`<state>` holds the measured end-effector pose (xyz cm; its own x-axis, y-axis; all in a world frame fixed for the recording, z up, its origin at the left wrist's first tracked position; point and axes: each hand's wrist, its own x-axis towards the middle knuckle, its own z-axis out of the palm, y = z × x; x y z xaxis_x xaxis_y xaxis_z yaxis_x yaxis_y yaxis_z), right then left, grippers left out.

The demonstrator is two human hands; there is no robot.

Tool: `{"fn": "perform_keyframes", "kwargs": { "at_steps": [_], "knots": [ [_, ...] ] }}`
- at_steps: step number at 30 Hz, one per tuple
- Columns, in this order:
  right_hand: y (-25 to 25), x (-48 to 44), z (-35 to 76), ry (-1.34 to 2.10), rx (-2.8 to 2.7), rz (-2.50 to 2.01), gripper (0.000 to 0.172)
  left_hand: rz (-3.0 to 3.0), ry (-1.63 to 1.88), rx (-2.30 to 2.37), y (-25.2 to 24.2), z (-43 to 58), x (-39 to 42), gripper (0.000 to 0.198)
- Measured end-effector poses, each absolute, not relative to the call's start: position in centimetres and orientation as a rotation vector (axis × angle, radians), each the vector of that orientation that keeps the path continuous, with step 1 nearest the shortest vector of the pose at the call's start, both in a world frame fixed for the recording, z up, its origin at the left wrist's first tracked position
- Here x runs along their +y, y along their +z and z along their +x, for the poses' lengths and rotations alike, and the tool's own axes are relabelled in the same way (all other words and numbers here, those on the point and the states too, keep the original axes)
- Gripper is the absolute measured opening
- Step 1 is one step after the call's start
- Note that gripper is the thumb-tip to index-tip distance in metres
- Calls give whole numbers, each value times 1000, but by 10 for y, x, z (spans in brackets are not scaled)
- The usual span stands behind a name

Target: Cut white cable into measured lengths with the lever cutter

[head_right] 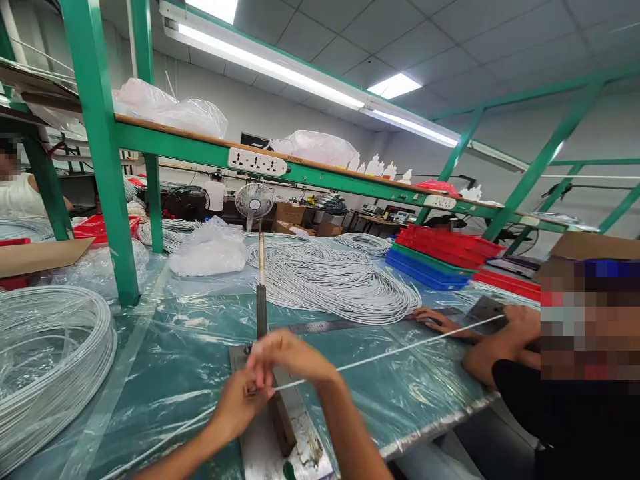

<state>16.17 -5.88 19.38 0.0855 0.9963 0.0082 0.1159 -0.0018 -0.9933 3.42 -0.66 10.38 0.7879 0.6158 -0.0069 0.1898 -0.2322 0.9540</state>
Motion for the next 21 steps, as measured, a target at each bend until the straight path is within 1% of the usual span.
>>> {"fn": "perform_keyframes", "kwargs": {
  "at_steps": [3,5,8,11,16,21],
  "knots": [
    [236,-15,209,818,-951,-1478,28,2033,431,628,112,29,-10,16],
    [250,23,234,736,-842,-1519,30,2173,388,625,114,28,-11,15],
    [254,68,254,776,-788,-1551,37,2165,351,647,107,32,-9,15],
    [253,91,258,848,-777,-1535,43,2025,389,667,91,40,-4,15],
    [259,95,251,911,-755,-1507,53,1841,401,710,73,53,3,25],
    [282,46,238,900,-735,-1419,56,1837,407,751,75,55,4,24]
  ]
}}
